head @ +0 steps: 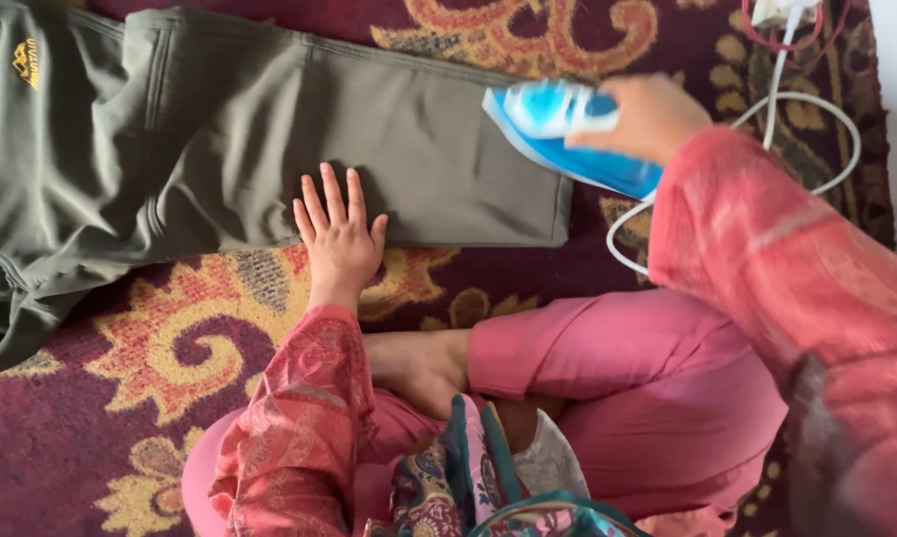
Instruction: Ironing a pair of green pants on a rug on the floor.
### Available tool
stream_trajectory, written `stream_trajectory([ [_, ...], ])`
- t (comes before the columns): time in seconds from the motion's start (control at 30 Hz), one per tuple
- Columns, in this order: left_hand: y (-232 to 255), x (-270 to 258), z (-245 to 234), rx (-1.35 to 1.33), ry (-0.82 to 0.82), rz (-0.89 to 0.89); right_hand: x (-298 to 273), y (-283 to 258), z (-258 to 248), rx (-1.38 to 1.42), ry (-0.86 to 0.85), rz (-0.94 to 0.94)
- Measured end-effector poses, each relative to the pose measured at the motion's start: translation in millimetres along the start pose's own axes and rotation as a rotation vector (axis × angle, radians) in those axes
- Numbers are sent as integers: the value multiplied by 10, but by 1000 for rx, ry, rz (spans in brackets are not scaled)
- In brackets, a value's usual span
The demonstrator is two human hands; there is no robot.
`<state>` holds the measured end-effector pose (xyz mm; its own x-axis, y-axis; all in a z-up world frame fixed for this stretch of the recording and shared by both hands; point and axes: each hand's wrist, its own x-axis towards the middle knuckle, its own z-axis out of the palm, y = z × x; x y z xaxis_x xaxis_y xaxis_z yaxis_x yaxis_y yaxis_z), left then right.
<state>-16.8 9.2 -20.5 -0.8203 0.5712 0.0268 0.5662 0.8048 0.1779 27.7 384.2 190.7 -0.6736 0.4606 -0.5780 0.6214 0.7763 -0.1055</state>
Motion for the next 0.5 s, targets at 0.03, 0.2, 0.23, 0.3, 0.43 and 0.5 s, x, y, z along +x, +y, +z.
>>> stream_trajectory([
  [0.03,-2,-12,-1,-7,-5,3,19,45,74,-174,-41,-86],
  [0.2,-5,-14,13,1,-15,1,141,-83,155,-338,-6,-205],
  [0.23,-6,-19,25,5,-3,2,193,-102,173,-313,45,-221],
  [0.3,3,-35,37,9,10,7,232,-143,206,-285,98,-235],
  [0.43,-7,-28,32,26,28,12,108,-209,242,-157,96,-99],
  [0.5,-12,-33,35,38,28,11,22,-141,235,-88,92,-44],
])
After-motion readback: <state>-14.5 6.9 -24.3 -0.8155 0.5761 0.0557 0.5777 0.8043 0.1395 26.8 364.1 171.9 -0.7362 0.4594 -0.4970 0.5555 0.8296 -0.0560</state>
